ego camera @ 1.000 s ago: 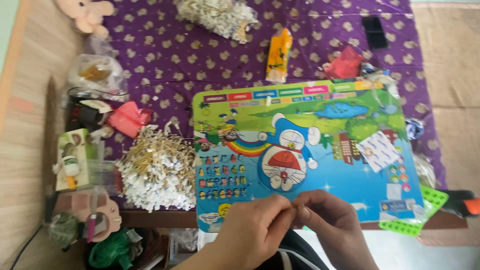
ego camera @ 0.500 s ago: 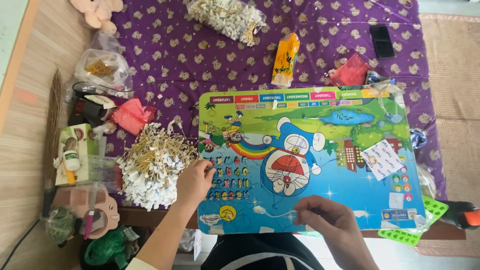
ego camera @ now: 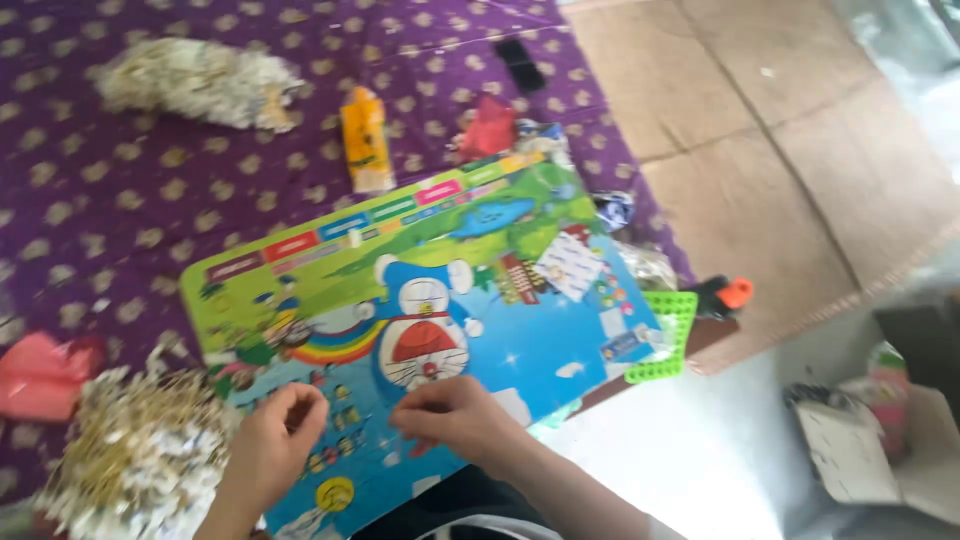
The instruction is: Assembling small white components onto a thin wire by hand
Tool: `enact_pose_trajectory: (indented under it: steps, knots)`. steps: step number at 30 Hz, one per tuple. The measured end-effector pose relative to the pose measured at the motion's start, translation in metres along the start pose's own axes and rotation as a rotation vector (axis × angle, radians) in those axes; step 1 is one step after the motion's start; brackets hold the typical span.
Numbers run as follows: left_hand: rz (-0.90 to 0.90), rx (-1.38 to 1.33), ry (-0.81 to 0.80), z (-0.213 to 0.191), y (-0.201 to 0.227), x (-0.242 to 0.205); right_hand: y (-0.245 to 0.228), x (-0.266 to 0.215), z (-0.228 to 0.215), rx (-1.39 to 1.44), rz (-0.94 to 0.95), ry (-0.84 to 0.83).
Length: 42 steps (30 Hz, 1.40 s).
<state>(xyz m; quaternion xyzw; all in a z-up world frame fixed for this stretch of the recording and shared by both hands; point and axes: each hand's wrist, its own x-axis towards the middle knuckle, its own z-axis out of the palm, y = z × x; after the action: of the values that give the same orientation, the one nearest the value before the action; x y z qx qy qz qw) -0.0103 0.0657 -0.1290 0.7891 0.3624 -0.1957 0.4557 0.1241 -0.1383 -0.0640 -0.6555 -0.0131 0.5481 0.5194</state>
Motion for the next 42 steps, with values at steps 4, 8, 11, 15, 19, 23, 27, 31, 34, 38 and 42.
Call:
enact_pose_trajectory:
  steps: [4,8,11,15,19,23,27,31,34,38,42]
  knots:
    - [0.181,-0.207,-0.191,0.006,0.063,-0.029,0.001,0.004,-0.006,0.179,0.053,-0.205]
    - [0.258,-0.013,-0.259,0.005,0.069,-0.027,0.006,0.006,-0.016,0.426,0.119,-0.330]
    - [0.363,0.055,-0.215,-0.002,0.083,-0.030,0.006,0.006,-0.020,0.543,0.168,-0.317]
    - [0.521,0.181,-0.098,0.001,0.082,-0.029,0.005,0.007,-0.020,0.583,0.163,-0.340]
    - [0.676,0.077,0.030,0.000,0.092,-0.033,-0.007,0.005,-0.019,0.585,0.179,-0.219]
    - [0.506,-0.098,0.117,0.001,0.104,-0.041,-0.020,-0.006,-0.018,0.495,0.115,-0.111]
    - [0.581,-0.132,0.183,0.003,0.109,-0.044,-0.031,-0.015,-0.013,0.430,0.016,-0.050]
    - [0.601,-0.176,0.234,0.002,0.114,-0.048,-0.034,-0.021,-0.011,0.422,-0.027,-0.055]
    - [0.643,-0.152,0.217,0.002,0.111,-0.045,-0.032,-0.026,-0.014,0.421,-0.107,-0.110]
    - [0.535,-0.187,0.034,-0.002,0.112,-0.044,-0.039,-0.035,-0.015,0.403,-0.214,-0.096]
    - [0.599,-0.162,0.065,-0.003,0.117,-0.048,-0.040,-0.037,-0.017,0.395,-0.199,-0.019]
